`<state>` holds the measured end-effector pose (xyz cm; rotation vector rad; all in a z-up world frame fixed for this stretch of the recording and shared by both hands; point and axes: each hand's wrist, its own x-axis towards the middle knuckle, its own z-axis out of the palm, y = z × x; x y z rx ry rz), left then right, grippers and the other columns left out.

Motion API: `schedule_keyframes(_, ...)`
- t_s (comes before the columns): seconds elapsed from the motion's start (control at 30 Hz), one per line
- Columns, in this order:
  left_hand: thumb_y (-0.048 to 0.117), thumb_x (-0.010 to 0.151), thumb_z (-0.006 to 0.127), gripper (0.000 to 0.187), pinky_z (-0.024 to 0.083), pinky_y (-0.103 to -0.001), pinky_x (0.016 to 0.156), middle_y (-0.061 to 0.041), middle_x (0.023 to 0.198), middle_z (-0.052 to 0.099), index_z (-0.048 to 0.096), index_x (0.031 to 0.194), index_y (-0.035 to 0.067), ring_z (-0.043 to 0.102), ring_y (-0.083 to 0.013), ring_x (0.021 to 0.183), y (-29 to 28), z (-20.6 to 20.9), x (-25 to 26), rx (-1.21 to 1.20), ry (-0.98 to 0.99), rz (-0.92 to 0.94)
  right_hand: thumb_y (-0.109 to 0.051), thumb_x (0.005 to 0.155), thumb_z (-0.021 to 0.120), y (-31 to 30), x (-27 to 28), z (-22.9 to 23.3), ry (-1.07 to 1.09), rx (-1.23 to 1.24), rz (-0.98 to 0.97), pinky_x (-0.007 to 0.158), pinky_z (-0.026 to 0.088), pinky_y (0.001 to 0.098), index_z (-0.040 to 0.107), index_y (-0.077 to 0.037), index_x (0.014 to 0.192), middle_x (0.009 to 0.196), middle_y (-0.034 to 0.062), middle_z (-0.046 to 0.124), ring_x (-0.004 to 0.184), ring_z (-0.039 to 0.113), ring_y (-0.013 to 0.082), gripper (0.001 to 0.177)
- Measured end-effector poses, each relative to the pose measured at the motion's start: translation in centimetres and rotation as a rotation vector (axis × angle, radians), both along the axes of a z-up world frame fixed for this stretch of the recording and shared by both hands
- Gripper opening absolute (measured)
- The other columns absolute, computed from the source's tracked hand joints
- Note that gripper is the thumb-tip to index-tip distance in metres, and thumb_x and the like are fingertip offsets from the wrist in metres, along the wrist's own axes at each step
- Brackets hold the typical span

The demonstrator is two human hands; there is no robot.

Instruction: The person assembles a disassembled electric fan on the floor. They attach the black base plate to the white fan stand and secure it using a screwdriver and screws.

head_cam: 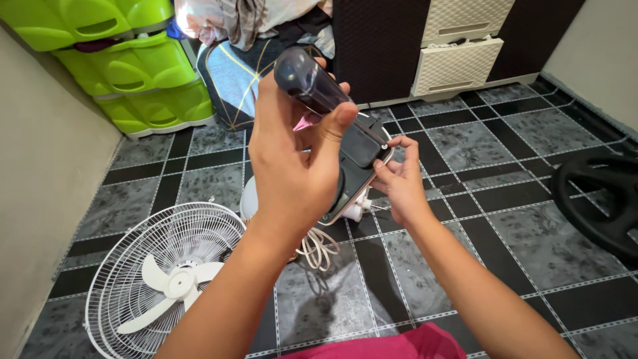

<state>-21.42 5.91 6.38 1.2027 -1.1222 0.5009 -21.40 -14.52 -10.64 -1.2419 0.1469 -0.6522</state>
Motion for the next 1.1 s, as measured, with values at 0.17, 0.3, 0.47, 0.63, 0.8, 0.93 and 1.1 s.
schedule_keyframes(0.17, 0.008, 0.112, 0.073, 0.041, 0.063, -0.027, 0.1, -0.01, 0.129, 0.062, 0.045, 0.141, -0.001, 0.074, -0.0181, 0.118, 0.0, -0.1, 0.2, -0.006, -0.001, -0.015, -0.002, 0.101, 0.055, 0.1, -0.1, 0.2, -0.013, 0.015, 0.015, 0.086, 0.061, 0.0414, 0.033, -0.021, 0.129, 0.112, 0.012, 0.069, 0.098, 0.071, 0.0199, 0.041)
schedule_keyframes(0.3, 0.008, 0.111, 0.073, 0.039, 0.064, -0.027, 0.097, -0.01, 0.124, 0.064, 0.047, 0.139, -0.001, 0.075, -0.0181, 0.116, 0.0, -0.2, 0.2, 0.011, -0.005, 0.021, -0.001, 0.101, 0.054, 0.1, 0.0, 0.2, -0.027, 0.011, 0.019, 0.086, 0.061, 0.041, 0.033, -0.021, 0.129, 0.113, 0.0123, 0.069, 0.098, 0.07, 0.0202, 0.041)
schedule_keyframes(0.47, 0.009, 0.112, 0.073, 0.038, 0.064, -0.026, 0.096, -0.01, 0.122, 0.065, 0.047, 0.139, -0.001, 0.075, -0.0176, 0.116, -0.1, -0.5, 0.4, 0.001, 0.013, 0.01, 0.001, 0.1, 0.054, 0.0, 0.1, 0.1, -0.039, 0.026, 0.025, 0.085, 0.062, 0.0399, 0.033, -0.02, 0.129, 0.115, 0.0139, 0.07, 0.099, 0.071, 0.0209, 0.041)
schedule_keyframes(0.63, 0.011, 0.112, 0.071, 0.038, 0.065, -0.026, 0.093, -0.009, 0.123, 0.063, 0.046, 0.138, -0.002, 0.074, -0.0175, 0.114, -0.3, -0.8, 1.1, -0.063, 0.086, -0.035, 0.001, 0.101, 0.053, -0.1, 0.2, 0.0, -0.033, 0.026, 0.016, 0.083, 0.062, 0.0388, 0.033, -0.019, 0.129, 0.114, 0.0148, 0.07, 0.098, 0.072, 0.0206, 0.041)
schedule_keyframes(0.8, 0.01, 0.115, 0.072, 0.034, 0.063, -0.026, 0.094, -0.008, 0.118, 0.065, 0.047, 0.136, -0.002, 0.071, -0.0152, 0.107, -0.2, -0.7, 2.1, -0.118, 0.096, 0.007, -0.001, 0.101, 0.055, -0.2, 0.2, -0.1, -0.024, 0.007, 0.009, 0.083, 0.062, 0.0378, 0.033, -0.019, 0.13, 0.113, 0.0143, 0.071, 0.096, 0.071, 0.0199, 0.04)
schedule_keyframes(0.93, 0.006, 0.095, 0.078, 0.042, 0.063, -0.031, 0.076, -0.011, 0.106, 0.065, 0.046, 0.12, -0.004, 0.071, -0.0173, 0.093, 0.0, 0.3, 2.8, -0.066, 0.342, 0.056, -0.003, 0.1, 0.058, -0.5, 0.1, -0.3, -0.041, 0.015, 0.024, 0.082, 0.062, 0.0379, 0.033, -0.02, 0.13, 0.111, 0.0133, 0.071, 0.094, 0.071, 0.0198, 0.043)
schedule_keyframes(1.1, 0.007, 0.107, 0.071, 0.069, 0.06, -0.023, 0.097, -0.004, 0.123, 0.066, 0.023, 0.156, 0.013, 0.071, -0.01, 0.11, 0.7, 1.7, 1.9, -0.022, 0.053, -0.124, -0.004, 0.1, 0.059, -0.9, 0.2, -0.7, -0.05, 0.02, 0.026, 0.083, 0.061, 0.0385, 0.033, -0.02, 0.13, 0.113, 0.0124, 0.07, 0.096, 0.071, 0.0203, 0.043)
